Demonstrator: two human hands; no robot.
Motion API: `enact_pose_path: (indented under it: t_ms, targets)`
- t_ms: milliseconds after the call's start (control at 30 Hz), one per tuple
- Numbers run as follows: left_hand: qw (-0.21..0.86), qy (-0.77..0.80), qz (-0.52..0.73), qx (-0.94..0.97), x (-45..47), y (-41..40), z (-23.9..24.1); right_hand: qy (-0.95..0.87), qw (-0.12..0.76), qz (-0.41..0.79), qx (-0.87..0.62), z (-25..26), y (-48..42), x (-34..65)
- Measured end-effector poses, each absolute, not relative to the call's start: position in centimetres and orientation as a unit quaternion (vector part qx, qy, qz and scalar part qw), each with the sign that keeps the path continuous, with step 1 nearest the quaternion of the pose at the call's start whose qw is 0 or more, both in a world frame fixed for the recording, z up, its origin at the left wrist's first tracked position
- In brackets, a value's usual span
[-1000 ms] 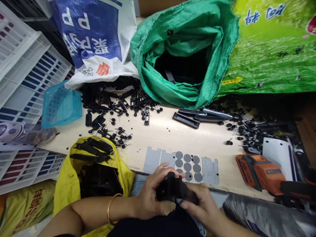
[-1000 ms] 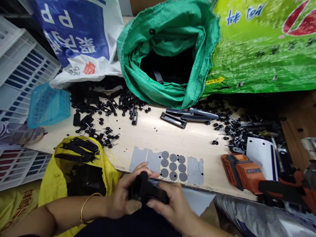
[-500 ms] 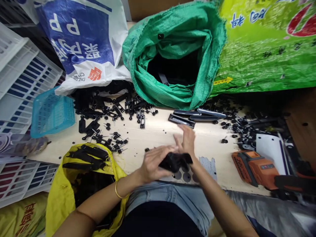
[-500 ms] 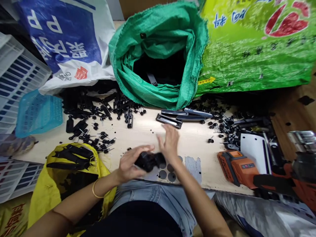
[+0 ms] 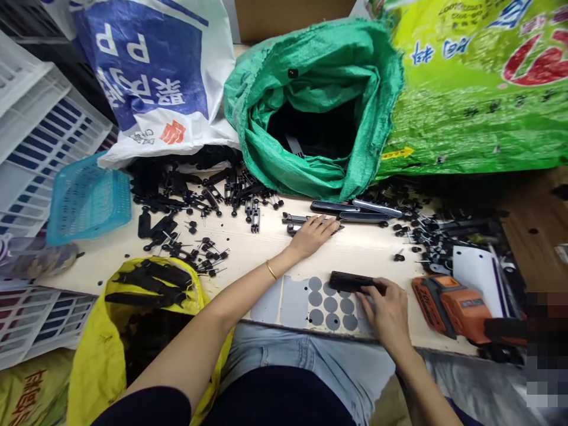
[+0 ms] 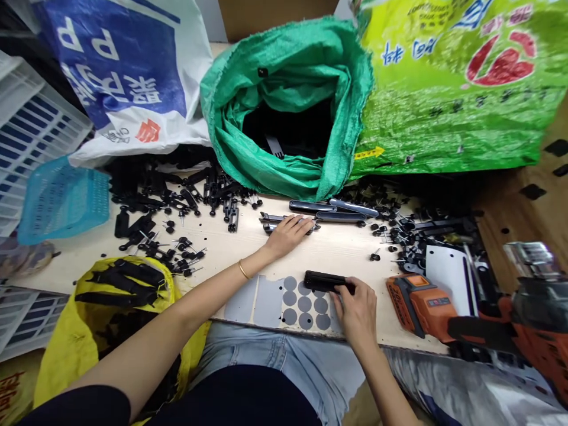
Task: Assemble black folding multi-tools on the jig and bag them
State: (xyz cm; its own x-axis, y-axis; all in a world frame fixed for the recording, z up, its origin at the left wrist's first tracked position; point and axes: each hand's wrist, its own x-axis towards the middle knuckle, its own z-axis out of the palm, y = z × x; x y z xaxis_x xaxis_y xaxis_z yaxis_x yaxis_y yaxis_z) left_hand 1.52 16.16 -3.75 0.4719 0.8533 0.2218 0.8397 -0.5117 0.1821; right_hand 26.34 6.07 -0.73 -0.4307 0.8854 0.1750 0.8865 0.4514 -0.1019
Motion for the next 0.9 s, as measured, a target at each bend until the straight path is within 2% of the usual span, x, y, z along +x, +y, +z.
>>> enact_pose_path:
  t_ms: [133, 233, 333, 467, 600, 700, 800, 900]
  targets:
    - [0.061, 0.457, 0.172, 0.87, 1.0, 17.4, -2.7, -0.854, 0.035, 0.066, -0.515, -0.5, 8.2, 26.0]
    - [0.092, 0.454, 0.252, 0.85, 0.0, 16.2, -1.4, -0.837, 0.012, 0.134, -0.531, -0.6, 9.6, 25.6]
    - [0.116, 0.513, 0.326, 0.785, -2.0, 13.3, -0.5, -0.819, 0.038, 0.182, -0.543, -1.1, 10.4, 25.5]
    - [0.092, 0.645, 0.344, 0.676, -6.7, 9.5, -0.2, -0.784, 0.025, 0.233, -0.575, -1.1, 11.5, 25.9]
    - [0.085, 0.715, 0.288, 0.632, -11.4, 7.7, -0.5, -0.779, -0.01, 0.266, -0.567, -0.4, 11.9, 25.4]
    - [0.097, 0.726, 0.219, 0.645, -12.8, 7.9, -0.7, -0.805, -0.023, 0.226, -0.548, 0.2, 10.4, 23.5]
    - [0.048, 0.707, 0.131, 0.693, -12.9, 9.2, -0.9, -0.832, -0.021, 0.179, -0.524, 0.6, 8.0, 20.9]
    - [0.01, 0.663, 0.064, 0.746, -12.8, 10.8, -0.7, -0.837, -0.031, 0.187, -0.513, 1.0, 6.1, 19.4]
